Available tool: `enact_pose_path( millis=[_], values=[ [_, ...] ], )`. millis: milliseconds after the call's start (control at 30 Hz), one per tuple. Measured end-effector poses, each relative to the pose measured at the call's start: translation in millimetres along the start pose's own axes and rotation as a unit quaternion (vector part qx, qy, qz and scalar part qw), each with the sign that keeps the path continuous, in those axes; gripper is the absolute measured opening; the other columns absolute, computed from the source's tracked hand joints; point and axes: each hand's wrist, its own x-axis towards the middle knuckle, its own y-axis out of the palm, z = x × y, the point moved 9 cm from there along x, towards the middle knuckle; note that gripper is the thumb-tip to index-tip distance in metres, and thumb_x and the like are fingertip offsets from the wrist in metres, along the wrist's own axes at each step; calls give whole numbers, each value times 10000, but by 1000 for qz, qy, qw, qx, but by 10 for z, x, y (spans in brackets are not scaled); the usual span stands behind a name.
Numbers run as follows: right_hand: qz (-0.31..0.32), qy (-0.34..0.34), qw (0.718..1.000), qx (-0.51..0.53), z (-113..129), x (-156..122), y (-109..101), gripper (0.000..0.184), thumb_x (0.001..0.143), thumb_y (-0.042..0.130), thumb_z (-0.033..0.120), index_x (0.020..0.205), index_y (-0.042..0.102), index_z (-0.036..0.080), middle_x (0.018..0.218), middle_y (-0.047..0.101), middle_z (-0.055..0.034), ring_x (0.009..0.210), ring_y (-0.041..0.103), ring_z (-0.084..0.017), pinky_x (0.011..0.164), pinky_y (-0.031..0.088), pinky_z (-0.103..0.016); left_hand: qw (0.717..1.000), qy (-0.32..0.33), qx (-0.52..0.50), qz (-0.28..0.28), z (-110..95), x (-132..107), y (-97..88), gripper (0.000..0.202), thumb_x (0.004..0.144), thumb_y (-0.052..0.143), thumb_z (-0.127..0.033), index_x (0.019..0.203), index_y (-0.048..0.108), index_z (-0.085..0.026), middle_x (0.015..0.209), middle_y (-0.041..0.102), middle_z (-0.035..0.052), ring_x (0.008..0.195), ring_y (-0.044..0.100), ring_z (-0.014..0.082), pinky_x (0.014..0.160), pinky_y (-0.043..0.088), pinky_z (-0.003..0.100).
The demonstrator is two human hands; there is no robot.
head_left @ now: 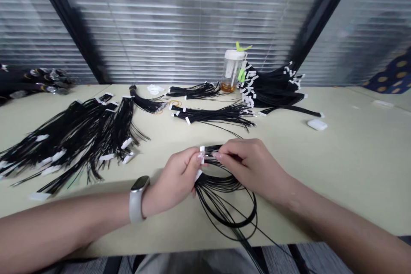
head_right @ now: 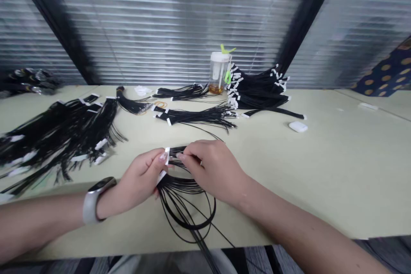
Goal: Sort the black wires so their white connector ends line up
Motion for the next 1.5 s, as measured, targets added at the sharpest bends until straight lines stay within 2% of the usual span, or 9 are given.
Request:
enact_pose_path(
  millis=[500, 700, 967, 1067, 1133, 1200, 1267, 1367, 1500],
  values=[
    [6, -14, 999, -52, 17, -31, 116, 288, 872, 410, 231, 593, 410, 161, 570, 456, 35, 560, 392, -73, 538, 259, -220, 997, 38, 74, 9, -50, -4, 1, 311, 880, 325, -336, 654, 447, -159, 544, 435, -36, 508, 420, 79, 493, 349, 191],
    [-5, 3, 999, -38, -19, 0, 78, 326, 863, 429, 258, 554, 422, 155, 532, 440, 43, 521, 359, -66, 517, 256, -220, 999, -29, -35, 15, 52, 4, 41, 336, 859, 342, -423, 637, 394, -176, 479, 371, -70, 358, 384, 53, 352, 311, 161],
    [55, 71, 993, 76, -335, 60, 19, 183, 818, 500, 297, 706, 586, 180, 603, 535, 33, 544, 436, -81, 496, 316, -201, 991, -85, -102, -9, 122, 41, -1, 343, 828, 409, -460, 623, 386, -186, 371, 368, -89, 282, 343, 48, 279, 274, 139],
    [-19, 52, 998, -20, -316, 49, -161, 136, 744, 603, 298, 819, 579, 188, 692, 541, 15, 566, 432, -93, 513, 338, -207, 990, -81, -114, -22, 137, 47, -33, 352, 834, 404, -468, 629, 408, -181, 350, 384, -87, 278, 354, 47, 284, 279, 132],
    [-100, 29, 988, -114, -202, -3, -312, 274, 684, 663, 286, 904, 542, 176, 794, 542, -11, 596, 437, -100, 544, 351, -220, 989, -83, -121, -32, 166, 53, -51, 355, 831, 413, -473, 634, 418, -178, 352, 405, -83, 286, 372, 47, 293, 293, 130],
    [-128, 3, 977, -170, -62, -60, -364, 278, 675, 673, 323, 849, 522, 167, 793, 535, -18, 592, 435, -102, 538, 335, -223, 987, -90, -128, -42, 206, 61, -68, 358, 827, 418, -481, 643, 433, -174, 352, 414, -81, 285, 374, 46, 294, 294, 130],
    [-102, -18, 976, -191, 48, -93, -337, 270, 730, 612, 401, 661, 489, 172, 651, 506, 6, 530, 399, -93, 497, 287, -222, 984, -97, -138, -51, 247, 72, -80, 364, 825, 420, -486, 646, 448, -171, 343, 408, -81, 279, 369, 47, 290, 289, 132],
    [9, 10, 980, -198, 46, -113, -211, 475, 817, 459, 480, 473, 372, 165, 445, 364, 29, 431, 286, -80, 448, 210, -234, 979, -104, -163, -60, 286, 88, -86, 366, 821, 426, -491, 645, 454, -172, 348, 404, -82, 279, 374, 52, 289, 304, 143],
    [193, 58, 975, -95, -36, -206, 121, 425, 842, 430, 401, 492, 391, 165, 457, 362, 32, 435, 275, -74, 424, 215, -214, 978, -111, -166, -60, 288, 97, -84, 357, 815, 437, -489, 650, 448, -173, 381, 433, -75, 288, 387, 57, 290, 323, 157]
  ],
)
